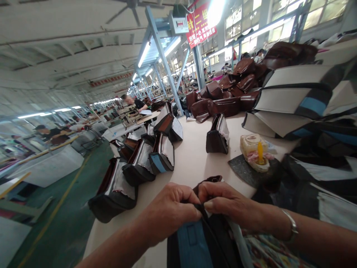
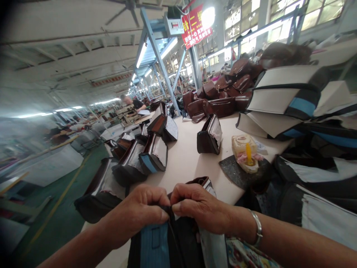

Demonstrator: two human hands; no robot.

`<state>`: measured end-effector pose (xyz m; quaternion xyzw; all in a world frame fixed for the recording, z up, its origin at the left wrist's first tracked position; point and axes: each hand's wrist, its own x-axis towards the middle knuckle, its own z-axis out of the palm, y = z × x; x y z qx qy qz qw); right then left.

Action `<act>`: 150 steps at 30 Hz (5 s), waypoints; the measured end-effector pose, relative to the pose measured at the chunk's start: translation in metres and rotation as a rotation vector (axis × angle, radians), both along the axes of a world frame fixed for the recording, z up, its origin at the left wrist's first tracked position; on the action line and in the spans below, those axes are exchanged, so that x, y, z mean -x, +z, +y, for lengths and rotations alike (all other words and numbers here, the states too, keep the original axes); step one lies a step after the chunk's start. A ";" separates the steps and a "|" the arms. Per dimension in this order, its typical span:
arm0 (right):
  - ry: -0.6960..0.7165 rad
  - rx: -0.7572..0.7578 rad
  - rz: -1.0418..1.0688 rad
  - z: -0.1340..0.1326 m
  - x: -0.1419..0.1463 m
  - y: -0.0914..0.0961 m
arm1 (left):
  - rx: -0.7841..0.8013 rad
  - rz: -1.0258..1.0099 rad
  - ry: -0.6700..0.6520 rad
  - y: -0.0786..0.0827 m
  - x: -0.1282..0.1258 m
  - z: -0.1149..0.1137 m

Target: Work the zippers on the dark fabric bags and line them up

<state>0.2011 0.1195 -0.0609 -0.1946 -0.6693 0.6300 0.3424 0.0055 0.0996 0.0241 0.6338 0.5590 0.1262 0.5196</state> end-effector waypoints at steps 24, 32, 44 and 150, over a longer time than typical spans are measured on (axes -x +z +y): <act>-0.183 -0.226 -0.165 -0.002 0.008 0.005 | -0.100 0.065 0.013 -0.011 0.002 0.002; -0.316 -0.788 -0.008 -0.010 0.004 -0.007 | -0.069 0.070 -0.091 -0.004 0.011 0.008; -0.148 -0.689 -0.043 -0.023 -0.017 0.007 | 0.042 0.053 -0.316 -0.009 0.017 0.007; -0.057 -0.360 -0.161 -0.024 -0.064 -0.006 | -0.243 0.045 -0.522 -0.029 -0.017 -0.006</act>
